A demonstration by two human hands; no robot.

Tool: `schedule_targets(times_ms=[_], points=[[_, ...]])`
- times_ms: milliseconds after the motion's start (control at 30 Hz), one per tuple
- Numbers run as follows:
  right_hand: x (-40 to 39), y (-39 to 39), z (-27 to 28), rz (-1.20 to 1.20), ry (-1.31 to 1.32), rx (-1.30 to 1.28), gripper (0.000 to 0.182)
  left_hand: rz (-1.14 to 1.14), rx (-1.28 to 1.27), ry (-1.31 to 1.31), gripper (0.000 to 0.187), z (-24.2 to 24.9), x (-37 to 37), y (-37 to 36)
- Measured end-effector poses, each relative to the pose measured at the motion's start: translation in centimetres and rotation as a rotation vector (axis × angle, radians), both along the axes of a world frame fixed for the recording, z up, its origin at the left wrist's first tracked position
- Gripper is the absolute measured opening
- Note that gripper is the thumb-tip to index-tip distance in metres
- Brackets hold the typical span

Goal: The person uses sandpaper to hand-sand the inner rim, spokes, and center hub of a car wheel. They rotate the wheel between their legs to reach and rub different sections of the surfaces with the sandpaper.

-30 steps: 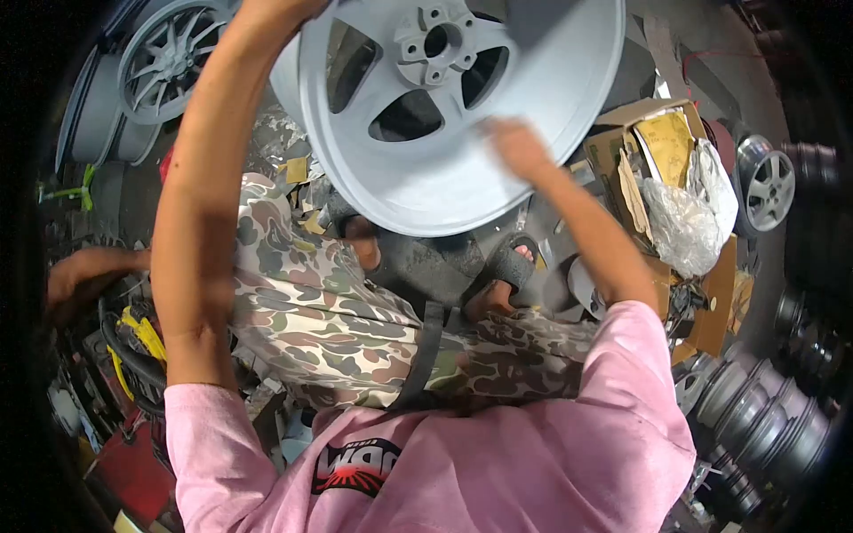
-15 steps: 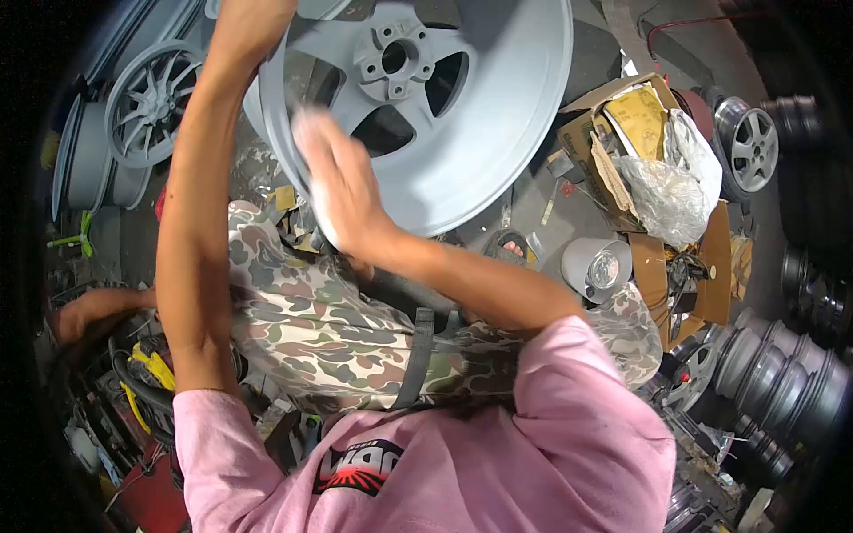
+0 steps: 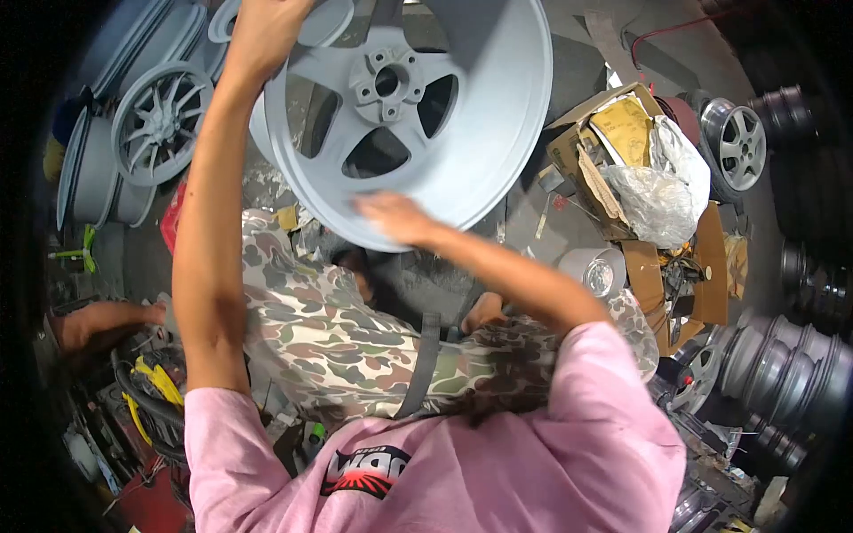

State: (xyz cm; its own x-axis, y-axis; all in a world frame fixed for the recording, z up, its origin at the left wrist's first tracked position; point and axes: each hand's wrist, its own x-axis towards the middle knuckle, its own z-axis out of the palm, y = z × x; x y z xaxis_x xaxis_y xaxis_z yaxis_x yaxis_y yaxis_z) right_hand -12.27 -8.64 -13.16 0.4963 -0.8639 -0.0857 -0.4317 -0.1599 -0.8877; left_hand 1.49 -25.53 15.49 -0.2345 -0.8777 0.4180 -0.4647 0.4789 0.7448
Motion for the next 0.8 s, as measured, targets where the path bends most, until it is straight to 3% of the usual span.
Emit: schedule_targets(times_ms=[33,67,100,133,267,333,400,500,567,600,700,733,800], points=[[3.7,-0.4,5.0,-0.083,-0.320,0.116,0.057,-0.015,0.020,-0.023,0.036,0.3,0.0,0.2],[4.3,0.7,13.4,-0.262,-0.445,0.267,0.054,-0.020,0.013,-0.028,0.036,0.1,0.0,0.0],[5.0,2.2,14.9,-0.368,-0.544,0.076,0.047,0.001,-0.068,0.005,0.037,-0.3,0.0,-0.1],[5.0,4.1,16.2,-0.466,-0.401,-0.172,0.043,0.011,-0.146,0.041,0.038,-0.6,-0.3,-0.2],[-5.3,6.5,10.8,-0.061,-0.086,-0.139,0.043,0.039,-0.089,0.004,0.041,0.3,0.4,-0.1],[-12.1,5.3,7.3,0.126,0.111,-0.291,0.044,0.011,-0.099,0.005,0.041,-0.2,0.5,-0.6],[-17.4,2.4,6.5,0.224,0.404,-0.331,0.037,0.055,-0.029,-0.037,0.040,0.1,0.4,-0.1],[-16.3,1.4,5.8,0.155,0.487,-0.341,0.029,0.054,-0.146,-0.036,0.039,-0.4,0.9,-0.9],[-10.2,2.2,7.1,0.128,0.131,-0.174,0.023,0.034,-0.090,0.003,0.038,-0.5,0.7,-0.7],[-6.9,2.1,8.6,0.080,0.000,-0.209,0.019,0.029,-0.088,-0.001,0.038,-0.6,0.7,-0.7],[-1.0,-1.3,18.0,-0.103,-0.213,0.130,0.034,-0.013,-0.073,0.025,0.037,-0.4,0.7,-0.8],[-0.3,-1.7,17.9,-0.099,-0.217,0.127,0.034,-0.028,-0.068,0.002,0.037,-0.3,1.0,-0.9],[0.6,-1.6,16.3,-0.182,-0.296,-0.141,0.042,0.038,-0.103,-0.086,0.037,-0.2,1.3,-1.0]])
